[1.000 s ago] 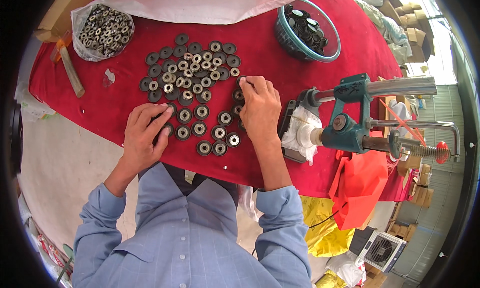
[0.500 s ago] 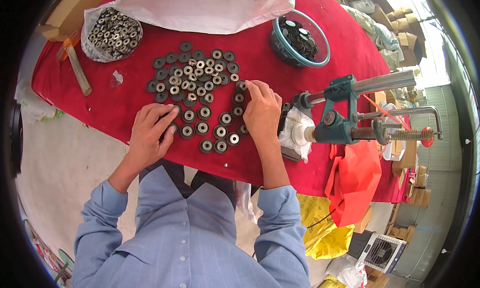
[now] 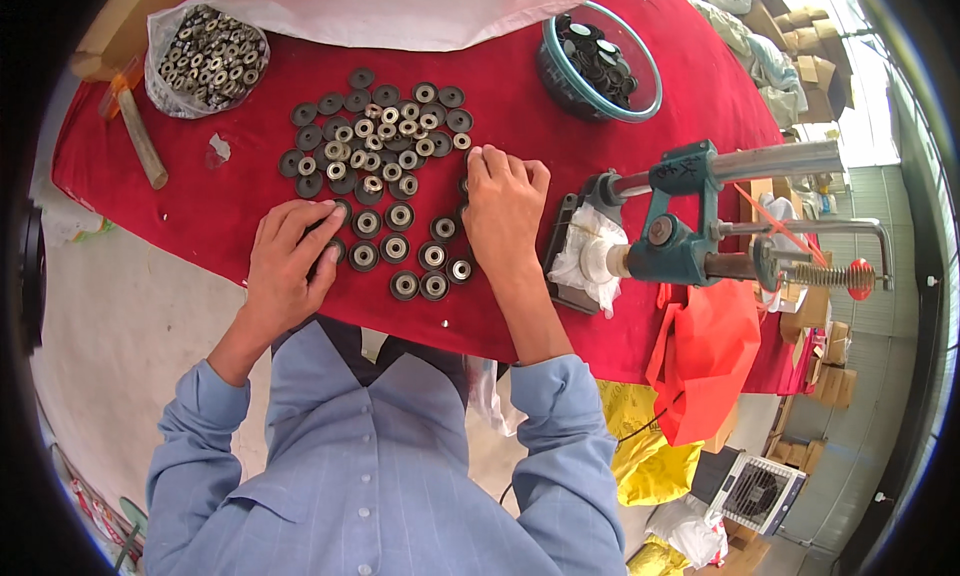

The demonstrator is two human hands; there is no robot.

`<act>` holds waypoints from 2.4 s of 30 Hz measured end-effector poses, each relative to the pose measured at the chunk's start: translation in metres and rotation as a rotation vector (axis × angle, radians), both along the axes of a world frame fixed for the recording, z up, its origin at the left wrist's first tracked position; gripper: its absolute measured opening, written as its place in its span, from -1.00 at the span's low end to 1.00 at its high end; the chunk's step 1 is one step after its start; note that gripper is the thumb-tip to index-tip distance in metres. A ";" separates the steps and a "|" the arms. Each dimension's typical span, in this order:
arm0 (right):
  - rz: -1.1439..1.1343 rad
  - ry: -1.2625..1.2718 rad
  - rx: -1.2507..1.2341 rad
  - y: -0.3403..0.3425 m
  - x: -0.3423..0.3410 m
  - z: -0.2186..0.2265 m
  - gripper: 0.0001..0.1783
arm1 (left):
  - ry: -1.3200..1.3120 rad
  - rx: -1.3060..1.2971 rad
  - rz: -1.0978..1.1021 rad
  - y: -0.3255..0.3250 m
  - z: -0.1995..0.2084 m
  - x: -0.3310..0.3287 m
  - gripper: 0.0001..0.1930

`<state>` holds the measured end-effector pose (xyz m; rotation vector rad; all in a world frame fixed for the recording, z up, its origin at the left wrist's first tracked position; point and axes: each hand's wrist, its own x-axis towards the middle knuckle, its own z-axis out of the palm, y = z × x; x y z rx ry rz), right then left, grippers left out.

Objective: The person arranges numerous small metal washers and black rubber discs on a red tablecloth. They then use a rubber mallet to tap the metal washers into the rubber discs, creating a series of assembled units. The person works methodically across the table, ensuring each washer is seated within a disc.

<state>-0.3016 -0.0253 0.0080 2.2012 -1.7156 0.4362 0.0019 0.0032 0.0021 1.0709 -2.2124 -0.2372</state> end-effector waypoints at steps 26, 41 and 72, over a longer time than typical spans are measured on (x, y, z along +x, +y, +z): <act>-0.097 -0.427 0.045 -0.042 0.011 -0.004 -0.75 | 0.038 0.020 -0.010 0.001 0.003 0.001 -0.52; 0.008 -0.552 0.006 -0.079 0.001 -0.011 -0.83 | 0.063 0.026 -0.016 -0.003 -0.002 0.000 -0.48; -0.022 -0.263 0.023 -0.071 0.006 -0.002 -0.80 | 0.044 -0.009 -0.016 0.001 -0.001 0.001 -0.55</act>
